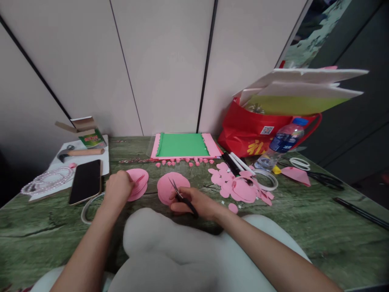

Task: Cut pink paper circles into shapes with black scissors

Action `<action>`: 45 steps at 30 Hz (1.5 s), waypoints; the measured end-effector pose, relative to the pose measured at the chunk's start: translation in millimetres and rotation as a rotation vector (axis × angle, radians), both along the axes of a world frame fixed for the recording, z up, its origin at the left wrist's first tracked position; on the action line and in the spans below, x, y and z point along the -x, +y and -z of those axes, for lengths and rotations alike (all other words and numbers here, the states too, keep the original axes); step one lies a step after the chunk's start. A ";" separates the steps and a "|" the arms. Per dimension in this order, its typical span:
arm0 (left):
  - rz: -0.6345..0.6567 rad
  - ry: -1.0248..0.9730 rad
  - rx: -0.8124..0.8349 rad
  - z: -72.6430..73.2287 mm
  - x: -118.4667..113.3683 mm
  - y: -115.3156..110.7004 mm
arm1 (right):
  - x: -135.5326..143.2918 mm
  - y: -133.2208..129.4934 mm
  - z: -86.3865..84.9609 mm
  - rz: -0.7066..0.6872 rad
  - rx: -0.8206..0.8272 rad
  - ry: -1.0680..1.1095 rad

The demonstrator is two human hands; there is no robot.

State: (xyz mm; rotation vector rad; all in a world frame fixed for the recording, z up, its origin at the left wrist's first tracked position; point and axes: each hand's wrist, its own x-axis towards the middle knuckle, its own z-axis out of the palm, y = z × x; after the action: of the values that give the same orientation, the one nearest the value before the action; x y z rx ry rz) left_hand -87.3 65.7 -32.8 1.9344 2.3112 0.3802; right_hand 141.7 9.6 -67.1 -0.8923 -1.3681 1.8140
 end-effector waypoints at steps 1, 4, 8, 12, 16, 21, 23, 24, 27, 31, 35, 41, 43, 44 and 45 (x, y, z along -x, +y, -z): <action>0.004 0.029 0.021 -1.0 -0.1 -0.3 | 0.2 0.6 0.7 0.012 -0.054 -0.026; 0.013 0.124 0.088 -5.5 -1.9 -3.1 | 0.1 5.3 4.1 0.082 -0.189 -0.058; -0.040 0.184 -0.049 -13.7 -11.4 -10.5 | -1.1 9.4 6.1 0.150 -0.222 -0.028; 0.071 -0.350 -0.484 -19.6 -33.1 -19.7 | -0.7 7.8 2.6 0.257 -0.223 -0.010; 0.245 -1.085 -0.197 -18.2 -57.2 -29.4 | 0.5 7.5 -2.8 0.431 -0.182 0.088; 0.345 -1.276 0.048 -16.5 -69.7 -36.6 | -2.6 9.0 -10.4 0.592 -0.203 0.073; 0.360 -1.180 0.086 -17.2 -70.1 -37.6 | -4.1 8.9 -11.7 0.632 -0.227 0.060; 0.374 -1.123 0.104 -17.5 -70.1 -38.0 | -4.6 8.7 -11.9 0.649 -0.238 0.065; 0.421 -1.010 0.171 -17.5 -71.1 -39.2 | -5.4 8.3 -11.1 0.691 -0.262 0.090; 0.408 -0.955 0.214 -16.6 -74.3 -40.7 | -5.5 8.7 -9.8 0.696 -0.290 0.110; 0.308 -1.060 0.069 -19.7 -75.1 -42.7 | -3.7 5.9 -11.7 0.567 -0.219 0.112; 0.200 -1.399 -0.041 -26.0 -79.0 -50.0 | 1.8 -6.6 -15.4 0.138 -0.157 0.075; 0.215 -1.373 -0.010 -25.6 -82.2 -52.8 | 3.6 -9.1 -13.9 0.086 -0.155 0.096; 0.225 -1.338 -0.012 -24.9 -83.7 -53.9 | 4.3 -9.7 -13.1 0.083 -0.160 0.105; 0.232 -1.294 -0.022 -24.1 -84.9 -54.7 | 4.7 -10.0 -12.5 0.091 -0.168 0.113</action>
State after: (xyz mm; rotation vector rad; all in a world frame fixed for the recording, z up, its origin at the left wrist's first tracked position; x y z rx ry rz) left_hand -2.4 11.0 -8.7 1.2330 1.2074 1.1672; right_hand 137.0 -0.4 -54.6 -0.7411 -1.3632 1.6291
